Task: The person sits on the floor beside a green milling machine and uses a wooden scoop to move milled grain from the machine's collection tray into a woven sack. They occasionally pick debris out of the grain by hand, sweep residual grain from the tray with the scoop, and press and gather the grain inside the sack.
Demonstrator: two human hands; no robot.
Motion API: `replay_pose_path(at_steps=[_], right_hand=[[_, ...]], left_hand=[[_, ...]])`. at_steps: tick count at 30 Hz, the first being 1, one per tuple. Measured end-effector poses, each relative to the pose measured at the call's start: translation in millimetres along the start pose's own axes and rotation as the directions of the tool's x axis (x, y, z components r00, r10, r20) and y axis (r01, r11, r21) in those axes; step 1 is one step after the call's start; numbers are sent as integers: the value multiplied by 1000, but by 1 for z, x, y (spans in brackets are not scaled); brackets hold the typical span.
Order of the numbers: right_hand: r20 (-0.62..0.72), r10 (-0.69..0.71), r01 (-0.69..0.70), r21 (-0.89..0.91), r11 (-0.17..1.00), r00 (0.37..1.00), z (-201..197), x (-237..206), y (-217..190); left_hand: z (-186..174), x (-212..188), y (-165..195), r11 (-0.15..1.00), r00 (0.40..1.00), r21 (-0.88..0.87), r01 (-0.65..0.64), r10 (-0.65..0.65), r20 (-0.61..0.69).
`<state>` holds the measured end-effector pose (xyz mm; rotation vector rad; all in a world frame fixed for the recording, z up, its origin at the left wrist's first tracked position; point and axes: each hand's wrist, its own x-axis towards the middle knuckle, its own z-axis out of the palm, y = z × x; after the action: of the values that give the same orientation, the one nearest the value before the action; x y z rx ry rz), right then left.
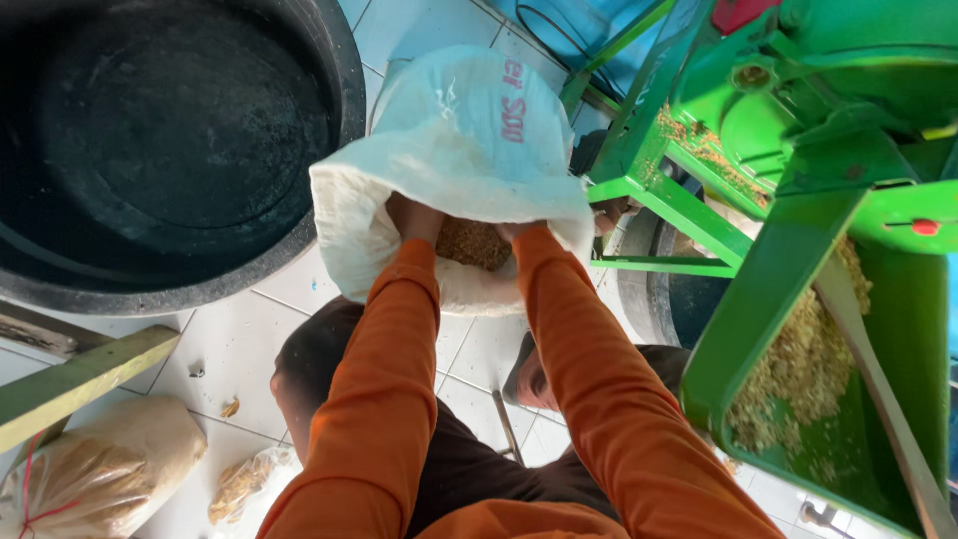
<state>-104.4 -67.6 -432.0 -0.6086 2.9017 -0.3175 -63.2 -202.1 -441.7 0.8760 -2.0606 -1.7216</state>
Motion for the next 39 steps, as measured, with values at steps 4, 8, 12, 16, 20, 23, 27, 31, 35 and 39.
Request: replay_pose_path(at_steps=[4,8,12,16,20,23,27,31,35,39], right_hand=[[-5,101,-99,146,984,995,14,29,-11],[-83,150,-123,269,955,985,30,25,-14],[-122,201,-134,414,901,972,31,15,-10],[-7,273,-208,631,748,962,23,-2,-2],[213,300,-359,706,611,930,16,-21,9],[234,329,-389,726,567,915,11,-23,20],[24,100,-100,-14,995,995,-11,-2,34],[427,228,-49,-391,919,875,-39,21,24],[234,394,-349,903,251,889,-42,14,-4],[278,510,-40,903,-428,814,-18,-17,-18]], left_hand=[[16,9,-9,971,972,-61,232,-230,43],[37,-5,-19,896,904,-122,428,-424,53],[48,-30,-20,874,940,-367,318,-342,-1],[44,-41,-11,842,993,-534,72,-109,-37],[38,-49,13,970,998,-244,18,-32,-51],[40,-49,32,995,998,-78,56,-58,-29],[53,-25,52,993,992,77,-91,84,94],[61,-8,66,896,956,-423,134,-5,294],[56,-14,72,864,998,-502,34,-7,57],[40,-52,67,970,981,-227,87,-123,-151]])
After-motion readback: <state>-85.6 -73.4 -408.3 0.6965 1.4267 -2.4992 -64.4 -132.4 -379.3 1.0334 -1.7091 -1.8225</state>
